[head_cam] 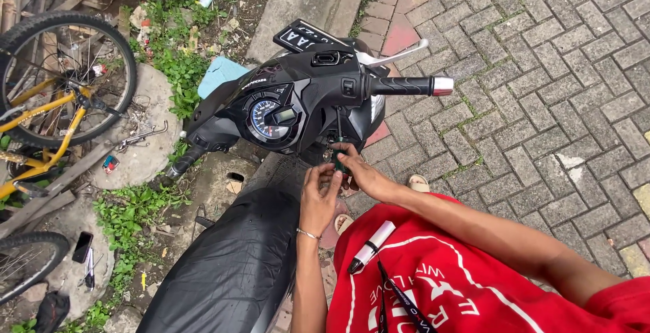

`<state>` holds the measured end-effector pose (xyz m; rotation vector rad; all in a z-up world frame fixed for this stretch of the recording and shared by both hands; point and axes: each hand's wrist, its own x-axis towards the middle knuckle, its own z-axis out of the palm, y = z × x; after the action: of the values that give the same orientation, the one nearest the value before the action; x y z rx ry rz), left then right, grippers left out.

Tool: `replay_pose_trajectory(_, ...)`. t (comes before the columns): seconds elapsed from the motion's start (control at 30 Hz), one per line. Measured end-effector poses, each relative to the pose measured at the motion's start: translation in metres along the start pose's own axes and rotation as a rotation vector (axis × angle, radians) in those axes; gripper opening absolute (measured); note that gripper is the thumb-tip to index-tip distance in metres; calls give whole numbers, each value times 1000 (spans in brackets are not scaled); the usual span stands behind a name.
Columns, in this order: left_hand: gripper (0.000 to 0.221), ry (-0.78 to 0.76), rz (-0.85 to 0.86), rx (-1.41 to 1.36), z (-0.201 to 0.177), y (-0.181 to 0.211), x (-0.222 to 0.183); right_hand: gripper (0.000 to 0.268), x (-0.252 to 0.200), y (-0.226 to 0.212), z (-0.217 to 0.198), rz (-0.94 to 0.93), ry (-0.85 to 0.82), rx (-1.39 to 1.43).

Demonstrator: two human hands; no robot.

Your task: Removing screws from the front panel of a motorcycle using a manual screwdriver.

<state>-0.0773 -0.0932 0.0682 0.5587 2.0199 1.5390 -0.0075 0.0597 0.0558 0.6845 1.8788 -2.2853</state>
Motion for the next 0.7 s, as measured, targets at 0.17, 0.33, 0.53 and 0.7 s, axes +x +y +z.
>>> replay_pose_trajectory(0.17,56,182,111,47,16,2,-11,62,-5,-3,1,-3,-23,40)
replay_pose_trajectory(0.33,42,419,242,139,31,-5,-6,61,-11,-26,2,4,-56,70)
replay_pose_trajectory(0.53,39,608,281,55,23,7,-6,60,12,-21,-45,-144,-148,-82)
replay_pose_trajectory(0.7,37,573,245,47,10,-1,-2,41,96,63,-109,-429,294,-518)
